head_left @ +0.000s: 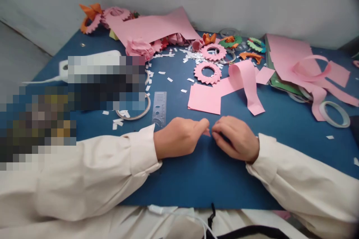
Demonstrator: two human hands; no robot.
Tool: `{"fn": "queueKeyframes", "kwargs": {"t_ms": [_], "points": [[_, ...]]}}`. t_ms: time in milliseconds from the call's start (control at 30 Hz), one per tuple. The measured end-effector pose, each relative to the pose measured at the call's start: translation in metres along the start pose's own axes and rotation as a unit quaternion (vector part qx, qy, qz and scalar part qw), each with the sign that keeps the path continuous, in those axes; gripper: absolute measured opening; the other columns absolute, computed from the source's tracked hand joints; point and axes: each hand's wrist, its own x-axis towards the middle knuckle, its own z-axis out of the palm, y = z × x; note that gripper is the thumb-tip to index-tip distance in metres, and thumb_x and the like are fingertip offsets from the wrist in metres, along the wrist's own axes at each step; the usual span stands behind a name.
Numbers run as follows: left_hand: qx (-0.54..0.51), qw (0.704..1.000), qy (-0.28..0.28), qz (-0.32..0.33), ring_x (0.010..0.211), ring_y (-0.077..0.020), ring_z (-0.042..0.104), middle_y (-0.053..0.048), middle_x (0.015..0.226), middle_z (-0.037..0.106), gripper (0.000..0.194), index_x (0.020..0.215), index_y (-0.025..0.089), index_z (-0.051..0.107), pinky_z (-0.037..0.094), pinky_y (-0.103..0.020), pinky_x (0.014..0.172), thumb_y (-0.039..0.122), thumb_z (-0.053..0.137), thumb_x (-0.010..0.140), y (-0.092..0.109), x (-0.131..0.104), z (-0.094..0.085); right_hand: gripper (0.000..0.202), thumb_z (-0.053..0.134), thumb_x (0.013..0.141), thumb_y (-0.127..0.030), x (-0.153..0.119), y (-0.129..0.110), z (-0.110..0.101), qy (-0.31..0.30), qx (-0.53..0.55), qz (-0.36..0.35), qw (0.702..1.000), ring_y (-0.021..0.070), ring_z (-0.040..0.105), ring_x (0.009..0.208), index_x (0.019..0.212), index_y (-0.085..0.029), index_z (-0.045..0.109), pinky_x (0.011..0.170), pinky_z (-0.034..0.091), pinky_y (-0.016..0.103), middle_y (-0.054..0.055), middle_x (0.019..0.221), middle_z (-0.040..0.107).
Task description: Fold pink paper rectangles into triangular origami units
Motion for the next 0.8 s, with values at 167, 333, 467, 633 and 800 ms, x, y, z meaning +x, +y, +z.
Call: {"fn": "queueKeyframes", "kwargs": {"t_ms": [167,333,467,633,800], "points": [[0.08,0.99,-0.019,-0.117,0.057,-0.018,0.055,-0.005,0.063,0.056,0.02,0.085,0.011,0.052,0.038,-0.026,0.051,0.01,0.032,0.085,-0.025,0.001,-0.015,0.048,0.056,0.082,-0.04,0.006,0.023,-0.001,0.031,-0.062,0.065,0.995,0.0265,0.048,0.111,0.121,-0.014,0.043,0.088,0.034,0.04,0.014,0.119,0.053],[0.136,0.982,-0.06,-0.118,0.086,-0.0235,0.054,-0.015,0.095,0.056,0.022,0.082,0.01,0.056,0.043,-0.032,0.07,0.016,0.036,0.087,-0.051,-0.002,-0.025,0.069,0.051,0.083,-0.052,0.008,0.027,0.004,-0.012,-0.135,0.152,0.979,0.0275,0.032,0.129,0.137,-0.018,0.025,0.103,0.018,0.049,0.012,0.132,0.046],[0.16,0.98,-0.067,-0.098,0.089,-0.0255,0.052,-0.014,0.094,0.056,0.028,0.09,0.009,0.056,0.042,-0.036,0.075,0.025,0.032,0.091,-0.054,-0.007,-0.027,0.054,0.045,0.087,-0.045,0.007,0.029,0.007,-0.006,-0.154,0.128,0.98,0.024,0.042,0.122,0.133,-0.02,0.034,0.105,0.015,0.052,0.009,0.117,0.059],[0.183,0.978,-0.067,-0.071,0.095,-0.0303,0.052,-0.016,0.1,0.056,0.029,0.094,0.008,0.056,0.041,-0.042,0.076,0.024,0.032,0.091,-0.05,-0.009,-0.035,0.029,0.033,0.093,-0.031,0.008,0.041,0.004,0.009,-0.168,0.091,0.981,0.0176,0.056,0.106,0.108,-0.02,0.056,0.104,0.024,0.046,0.007,0.112,0.061],[0.228,0.974,-0.005,-0.004,0.095,-0.0288,0.056,-0.013,0.098,0.061,0.029,0.091,0.01,0.058,0.043,-0.041,0.073,0.018,0.031,0.09,-0.038,-0.014,-0.044,0.014,0.044,0.089,-0.021,0.012,0.03,-0.007,0.037,-0.203,0.014,0.978,0.0168,0.059,0.101,0.094,-0.021,0.057,0.106,0.026,0.044,0.002,0.098,0.067]]}}
